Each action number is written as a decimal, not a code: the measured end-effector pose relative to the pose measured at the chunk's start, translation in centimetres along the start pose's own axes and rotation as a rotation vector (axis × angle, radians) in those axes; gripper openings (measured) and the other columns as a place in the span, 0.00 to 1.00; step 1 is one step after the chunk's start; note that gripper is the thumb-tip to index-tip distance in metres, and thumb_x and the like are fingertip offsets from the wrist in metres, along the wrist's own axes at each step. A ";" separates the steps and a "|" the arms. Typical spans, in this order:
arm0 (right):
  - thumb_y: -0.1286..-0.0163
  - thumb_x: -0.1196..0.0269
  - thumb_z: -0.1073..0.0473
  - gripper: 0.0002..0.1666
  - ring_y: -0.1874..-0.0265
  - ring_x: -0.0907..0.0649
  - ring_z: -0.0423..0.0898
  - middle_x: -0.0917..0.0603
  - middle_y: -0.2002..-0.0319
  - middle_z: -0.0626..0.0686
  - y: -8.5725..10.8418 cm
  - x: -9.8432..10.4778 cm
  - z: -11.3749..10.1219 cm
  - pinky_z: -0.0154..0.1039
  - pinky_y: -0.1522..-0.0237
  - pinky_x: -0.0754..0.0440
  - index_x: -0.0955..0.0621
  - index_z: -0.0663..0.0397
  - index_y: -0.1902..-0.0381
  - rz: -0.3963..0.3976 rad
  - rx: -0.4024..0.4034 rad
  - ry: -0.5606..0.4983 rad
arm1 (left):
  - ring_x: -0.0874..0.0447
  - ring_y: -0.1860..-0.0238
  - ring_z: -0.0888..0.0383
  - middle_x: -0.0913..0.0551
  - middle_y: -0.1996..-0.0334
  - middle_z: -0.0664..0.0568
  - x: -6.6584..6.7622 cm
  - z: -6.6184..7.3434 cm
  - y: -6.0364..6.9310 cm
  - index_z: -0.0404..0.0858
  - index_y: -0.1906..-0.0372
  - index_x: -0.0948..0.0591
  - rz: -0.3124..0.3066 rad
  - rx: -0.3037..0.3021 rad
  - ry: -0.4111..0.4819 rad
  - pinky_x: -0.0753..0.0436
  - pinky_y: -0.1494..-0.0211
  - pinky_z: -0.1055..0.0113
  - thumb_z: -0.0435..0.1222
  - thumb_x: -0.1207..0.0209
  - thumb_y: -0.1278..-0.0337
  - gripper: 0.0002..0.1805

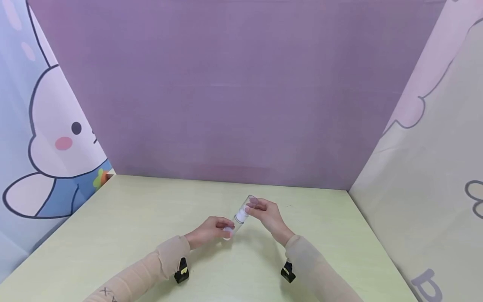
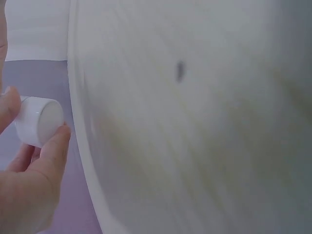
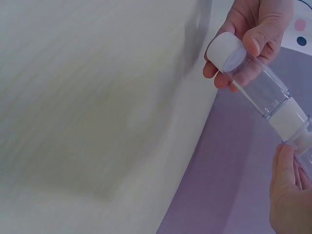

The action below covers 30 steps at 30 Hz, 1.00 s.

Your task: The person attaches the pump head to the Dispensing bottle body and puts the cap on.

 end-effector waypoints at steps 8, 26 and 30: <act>0.42 0.35 0.56 0.28 0.53 0.19 0.49 0.18 0.53 0.58 0.0 -0.7 -0.2 0.49 0.45 0.27 0.26 0.58 0.44 -0.011 0.022 0.031 | 0.24 0.51 0.54 0.21 0.50 0.45 -0.2 1.2 -0.1 0.36 0.50 0.21 -0.026 -0.019 0.020 0.24 0.49 0.61 0.36 0.39 0.48 0.18; 0.41 0.35 0.58 0.26 0.53 0.19 0.50 0.18 0.53 0.57 -0.9 -1.6 -0.3 0.45 0.50 0.23 0.24 0.59 0.45 -0.089 0.131 0.116 | 0.20 0.57 0.57 0.16 0.58 0.48 -0.5 0.7 -2.4 0.38 0.56 0.18 -0.040 -0.084 -0.100 0.23 0.50 0.60 0.36 0.32 0.57 0.18; 0.41 0.36 0.59 0.27 0.52 0.19 0.51 0.19 0.51 0.59 -1.6 -1.5 -0.6 0.44 0.50 0.23 0.26 0.58 0.43 -0.094 0.161 0.112 | 0.20 0.56 0.56 0.16 0.57 0.48 -0.1 0.8 -3.3 0.39 0.56 0.18 -0.001 -0.088 -0.090 0.23 0.51 0.61 0.36 0.32 0.58 0.18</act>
Point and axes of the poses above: each hand's wrist, its own y-axis away from the middle knuckle, its own x-axis out of the back of the hand, z = x × y, the point moved 7 cm from there along -y, towards the middle knuckle
